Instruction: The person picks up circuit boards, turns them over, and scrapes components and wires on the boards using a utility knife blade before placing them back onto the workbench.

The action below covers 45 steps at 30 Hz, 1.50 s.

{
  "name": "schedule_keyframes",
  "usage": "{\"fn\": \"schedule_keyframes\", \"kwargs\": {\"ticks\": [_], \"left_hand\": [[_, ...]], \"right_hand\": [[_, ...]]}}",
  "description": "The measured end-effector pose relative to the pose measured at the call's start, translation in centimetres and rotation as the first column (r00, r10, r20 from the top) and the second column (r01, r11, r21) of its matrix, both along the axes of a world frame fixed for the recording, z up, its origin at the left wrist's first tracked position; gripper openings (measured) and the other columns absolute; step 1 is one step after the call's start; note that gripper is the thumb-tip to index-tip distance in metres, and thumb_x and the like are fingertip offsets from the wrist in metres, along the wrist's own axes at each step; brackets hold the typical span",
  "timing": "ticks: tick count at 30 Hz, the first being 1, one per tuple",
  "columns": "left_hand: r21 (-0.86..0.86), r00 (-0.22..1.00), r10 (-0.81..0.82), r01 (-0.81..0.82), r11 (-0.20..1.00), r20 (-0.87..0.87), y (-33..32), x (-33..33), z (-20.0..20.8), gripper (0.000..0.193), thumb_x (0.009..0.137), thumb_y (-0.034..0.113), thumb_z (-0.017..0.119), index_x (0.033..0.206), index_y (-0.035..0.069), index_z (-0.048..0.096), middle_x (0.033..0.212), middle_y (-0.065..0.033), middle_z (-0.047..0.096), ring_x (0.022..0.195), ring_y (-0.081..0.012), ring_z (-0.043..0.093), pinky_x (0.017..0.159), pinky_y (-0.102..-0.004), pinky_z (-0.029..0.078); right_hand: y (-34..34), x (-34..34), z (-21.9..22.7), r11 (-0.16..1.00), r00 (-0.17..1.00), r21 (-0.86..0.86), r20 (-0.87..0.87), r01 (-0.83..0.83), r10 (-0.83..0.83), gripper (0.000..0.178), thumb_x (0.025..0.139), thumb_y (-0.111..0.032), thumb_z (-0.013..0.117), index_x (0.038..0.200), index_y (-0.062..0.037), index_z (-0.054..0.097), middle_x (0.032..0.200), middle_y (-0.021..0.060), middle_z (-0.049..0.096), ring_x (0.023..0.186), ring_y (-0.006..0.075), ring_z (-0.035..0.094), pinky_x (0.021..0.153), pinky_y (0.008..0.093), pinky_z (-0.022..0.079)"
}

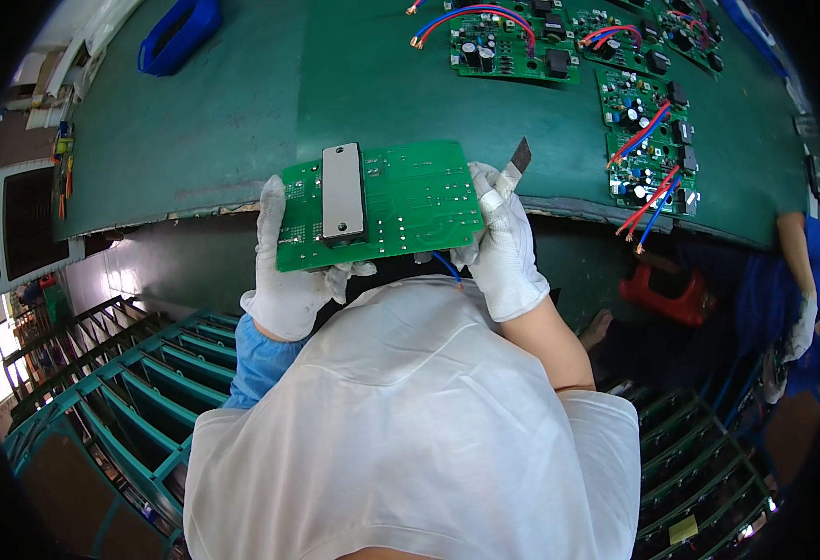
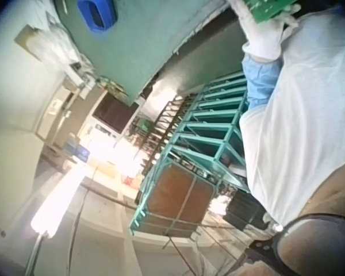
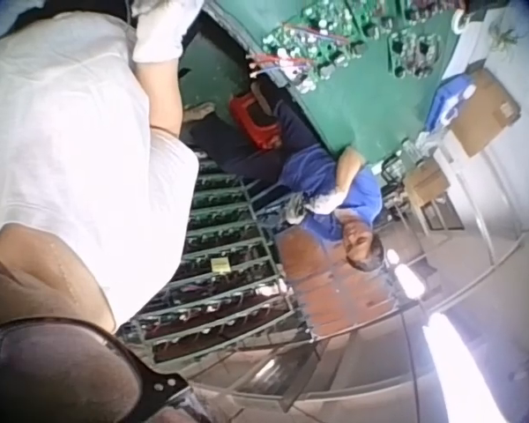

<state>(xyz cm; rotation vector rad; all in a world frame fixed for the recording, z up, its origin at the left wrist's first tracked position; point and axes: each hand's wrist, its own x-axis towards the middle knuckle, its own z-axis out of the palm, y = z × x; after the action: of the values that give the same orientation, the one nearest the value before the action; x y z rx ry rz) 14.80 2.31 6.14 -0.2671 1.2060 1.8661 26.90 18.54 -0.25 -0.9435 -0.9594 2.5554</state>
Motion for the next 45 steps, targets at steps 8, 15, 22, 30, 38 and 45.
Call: {"fn": "schedule_keyframes", "kwargs": {"ticks": [8, 15, 22, 30, 38, 45], "left_hand": [[0.083, 0.979, -0.200, 0.197, 0.977, 0.029, -1.2, -0.6, -0.5, 0.083, 0.082, 0.075, 0.037, 0.128, 0.007, 0.047, 0.096, -0.0187, 0.065, 0.063, -0.0286, 0.065, 0.048, -0.0333, 0.054], [0.158, 0.965, -0.259, 0.251, 0.955, 0.032, -1.8, -0.5, -0.4, 0.075, 0.089, 0.067, 0.032, 0.136, 0.008, 0.036, 0.100, -0.0188, 0.063, 0.075, -0.0308, 0.065, 0.059, -0.0392, 0.056], [0.300, 0.958, -0.285, 0.277, 0.913, -0.018, -2.0, -1.0, -0.3, 0.071, 0.093, 0.060, 0.030, 0.141, 0.009, 0.024, 0.113, -0.0213, 0.058, 0.085, -0.0323, 0.065, 0.062, -0.0416, 0.057], [0.253, 0.967, -0.230, 0.251, 0.935, -0.108, -2.4, -0.8, -0.3, 0.068, 0.094, 0.058, 0.030, 0.139, 0.007, 0.027, 0.118, -0.0199, 0.056, 0.089, -0.0323, 0.065, 0.069, -0.0398, 0.058], [0.165, 0.899, -0.297, 0.362, 0.917, -0.323, -3.0, -1.0, -0.9, 0.052, 0.100, 0.043, 0.028, 0.134, 0.004, 0.029, 0.116, -0.0159, 0.058, 0.108, -0.0232, 0.056, 0.101, -0.0344, 0.038], [0.067, 0.827, -0.319, 0.392, 0.918, -0.463, -3.2, -0.8, -1.3, 0.053, 0.100, 0.042, 0.033, 0.136, 0.005, 0.025, 0.127, -0.0162, 0.048, 0.115, -0.0268, 0.050, 0.104, -0.0382, 0.036]], "right_hand": [[0.1, -0.3, 0.1, 0.998, 1.000, -0.065, 0.004, 0.026, -0.025, 0.037, 0.091, -0.041, 0.055, 0.111, -0.0095, 0.055, 0.090, 0.0025, 0.061, 0.064, 0.0093, 0.058, 0.045, 0.0227, 0.042], [0.3, -1.0, 0.4, 0.984, 0.996, -0.169, -0.065, 0.057, -0.069, 0.032, 0.092, -0.042, 0.055, 0.103, -0.0128, 0.059, 0.098, 0.0008, 0.061, 0.090, 0.0134, 0.061, 0.075, 0.0281, 0.051], [-0.2, -1.4, 0.5, 0.984, 0.986, -0.145, -0.114, 0.103, -0.120, 0.028, 0.093, -0.036, 0.055, 0.104, -0.0112, 0.060, 0.099, 0.0030, 0.063, 0.091, 0.0143, 0.061, 0.080, 0.0308, 0.050], [-0.6, -1.7, 0.3, 0.982, 0.984, -0.123, -0.095, 0.142, -0.154, 0.025, 0.092, -0.033, 0.057, 0.104, -0.0108, 0.060, 0.097, 0.0028, 0.062, 0.089, 0.0130, 0.061, 0.078, 0.0298, 0.050], [-0.7, -1.9, 0.0, 0.982, 0.989, -0.124, 0.000, 0.145, -0.146, 0.023, 0.091, -0.030, 0.059, 0.103, -0.0109, 0.059, 0.095, 0.0023, 0.062, 0.088, 0.0131, 0.061, 0.078, 0.0294, 0.050], [-0.8, -1.8, 0.1, 0.984, 0.990, -0.121, -0.020, 0.133, -0.136, 0.023, 0.092, -0.030, 0.058, 0.103, -0.0097, 0.059, 0.095, 0.0036, 0.062, 0.087, 0.0137, 0.062, 0.076, 0.0286, 0.051]]}}
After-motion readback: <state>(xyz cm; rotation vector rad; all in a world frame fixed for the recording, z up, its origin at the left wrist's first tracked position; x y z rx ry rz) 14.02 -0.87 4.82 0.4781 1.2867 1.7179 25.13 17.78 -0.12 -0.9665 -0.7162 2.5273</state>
